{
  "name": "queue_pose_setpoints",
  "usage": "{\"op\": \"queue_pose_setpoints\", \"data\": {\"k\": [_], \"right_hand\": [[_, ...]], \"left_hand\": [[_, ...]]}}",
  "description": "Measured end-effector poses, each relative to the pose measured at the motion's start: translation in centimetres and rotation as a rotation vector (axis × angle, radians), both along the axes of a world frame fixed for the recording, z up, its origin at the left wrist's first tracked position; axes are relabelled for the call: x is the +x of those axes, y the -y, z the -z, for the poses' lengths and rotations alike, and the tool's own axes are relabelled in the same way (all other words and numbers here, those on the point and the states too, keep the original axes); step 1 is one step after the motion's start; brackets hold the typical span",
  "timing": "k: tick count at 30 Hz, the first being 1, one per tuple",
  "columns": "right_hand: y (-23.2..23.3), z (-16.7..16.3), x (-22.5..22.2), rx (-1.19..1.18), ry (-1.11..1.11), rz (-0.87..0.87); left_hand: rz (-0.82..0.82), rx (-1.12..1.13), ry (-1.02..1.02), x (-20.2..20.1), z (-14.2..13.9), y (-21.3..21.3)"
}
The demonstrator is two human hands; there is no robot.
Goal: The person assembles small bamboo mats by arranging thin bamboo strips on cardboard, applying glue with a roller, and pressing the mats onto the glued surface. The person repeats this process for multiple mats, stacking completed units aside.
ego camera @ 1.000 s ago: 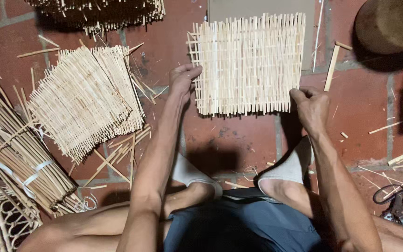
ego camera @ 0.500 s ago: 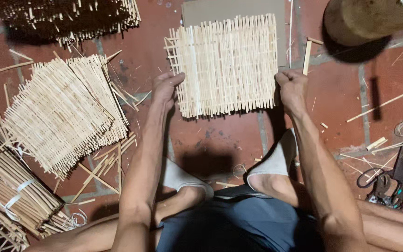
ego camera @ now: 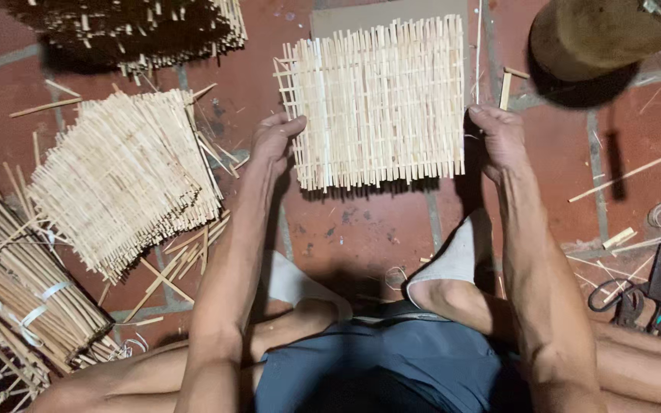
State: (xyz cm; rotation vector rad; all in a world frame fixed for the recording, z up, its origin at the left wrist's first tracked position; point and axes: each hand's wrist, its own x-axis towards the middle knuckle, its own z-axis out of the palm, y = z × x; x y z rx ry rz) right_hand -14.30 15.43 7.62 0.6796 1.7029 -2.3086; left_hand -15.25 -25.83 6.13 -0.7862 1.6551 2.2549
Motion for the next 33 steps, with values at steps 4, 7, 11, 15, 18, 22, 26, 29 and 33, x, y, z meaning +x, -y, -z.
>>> {"op": "queue_pose_setpoints", "data": {"k": [4,7,11,15,18,22,26,29,33], "right_hand": [[1.8,-1.9,-1.6,0.161,-0.216,-0.130],[4.7,-4.8,-3.1,0.194,-0.340,-0.132],[9.3,-12.4,-5.4,0.129,-0.374,-0.140],[17.9,-19.4,-9.9,0.138,-0.548,-0.231],[25.2,-22.4,-12.9,0.203,-0.594,-0.285],[34.7,-24.0,-16.9,0.079,-0.537,-0.318],[40.3,-23.7,-22.2,0.026,-0.499,-0.319],[43.1,-22.3,-26.0,0.029,-0.554,-0.301],[45.0,-20.6,-30.1,0.023,-0.523,-0.252]], "left_hand": [[0.036,-0.067,-0.086,-0.8,-3.1,2.2],[0.017,-0.040,-0.228,-1.9,-8.3,4.4],[-0.057,-0.011,-0.212,-2.6,-18.5,9.2],[-0.104,-0.370,-0.230,-4.0,-28.1,16.7],[-0.193,-0.277,-0.153,-5.2,-32.4,22.8],[-0.232,-0.454,-0.177,-8.1,-35.2,30.7],[-0.183,-0.434,-0.159,-13.5,-35.8,35.8],[-0.173,-0.592,-0.108,-17.9,-35.1,37.6],[-0.119,-0.675,-0.126,-24.0,-34.1,38.9]]}}
